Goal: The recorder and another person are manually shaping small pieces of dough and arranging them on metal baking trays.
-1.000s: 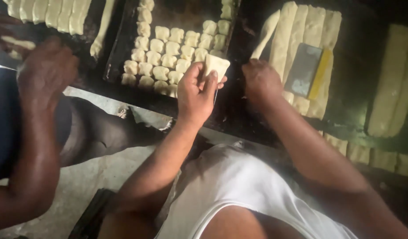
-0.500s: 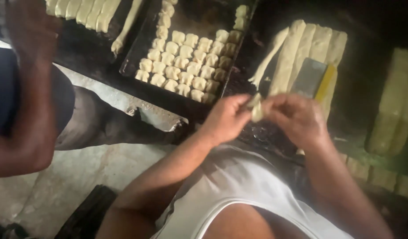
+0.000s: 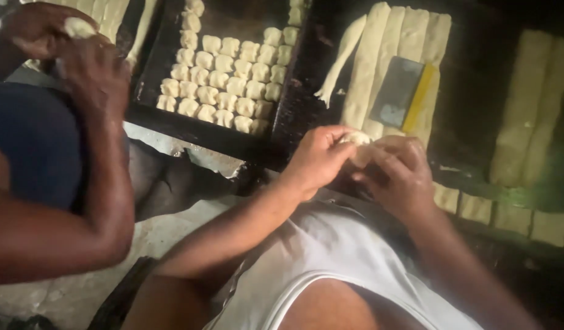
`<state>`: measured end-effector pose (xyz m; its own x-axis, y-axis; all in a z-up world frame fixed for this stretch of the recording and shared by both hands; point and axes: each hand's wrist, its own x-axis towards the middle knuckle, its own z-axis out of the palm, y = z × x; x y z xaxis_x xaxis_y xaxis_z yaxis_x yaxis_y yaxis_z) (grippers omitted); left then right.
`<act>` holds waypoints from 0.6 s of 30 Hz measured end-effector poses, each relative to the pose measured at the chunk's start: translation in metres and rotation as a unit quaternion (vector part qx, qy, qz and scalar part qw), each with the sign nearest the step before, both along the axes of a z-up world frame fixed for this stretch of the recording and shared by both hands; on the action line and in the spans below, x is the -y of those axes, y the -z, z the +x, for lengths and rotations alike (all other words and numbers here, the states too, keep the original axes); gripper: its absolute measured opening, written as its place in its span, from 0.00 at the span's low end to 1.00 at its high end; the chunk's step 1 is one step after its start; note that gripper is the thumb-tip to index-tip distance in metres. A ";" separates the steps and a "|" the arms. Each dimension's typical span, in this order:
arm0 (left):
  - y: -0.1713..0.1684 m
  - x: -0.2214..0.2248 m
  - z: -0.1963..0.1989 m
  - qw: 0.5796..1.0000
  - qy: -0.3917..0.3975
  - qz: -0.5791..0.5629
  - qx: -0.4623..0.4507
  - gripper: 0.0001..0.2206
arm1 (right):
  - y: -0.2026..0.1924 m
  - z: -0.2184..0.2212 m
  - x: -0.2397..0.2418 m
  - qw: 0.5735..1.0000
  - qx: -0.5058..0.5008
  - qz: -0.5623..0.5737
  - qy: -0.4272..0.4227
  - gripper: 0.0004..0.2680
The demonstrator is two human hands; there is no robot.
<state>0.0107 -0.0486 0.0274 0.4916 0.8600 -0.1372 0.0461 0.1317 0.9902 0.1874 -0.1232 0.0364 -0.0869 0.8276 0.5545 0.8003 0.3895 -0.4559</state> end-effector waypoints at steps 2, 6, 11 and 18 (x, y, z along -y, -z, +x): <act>0.005 0.000 0.005 0.995 0.010 -0.081 0.055 0.12 | 0.000 0.007 0.005 0.999 0.019 0.030 -0.008 0.13; 0.016 0.005 0.013 0.999 0.011 0.037 0.002 0.09 | 0.004 0.033 0.010 0.998 -0.005 0.015 -0.062 0.09; -0.007 0.019 0.017 0.981 0.024 0.192 -0.007 0.07 | 0.013 0.050 0.002 0.955 -0.254 -0.152 -0.020 0.05; -0.001 0.019 0.011 0.991 0.030 0.090 0.091 0.07 | -0.014 0.054 -0.021 0.835 -0.401 -0.376 0.016 0.07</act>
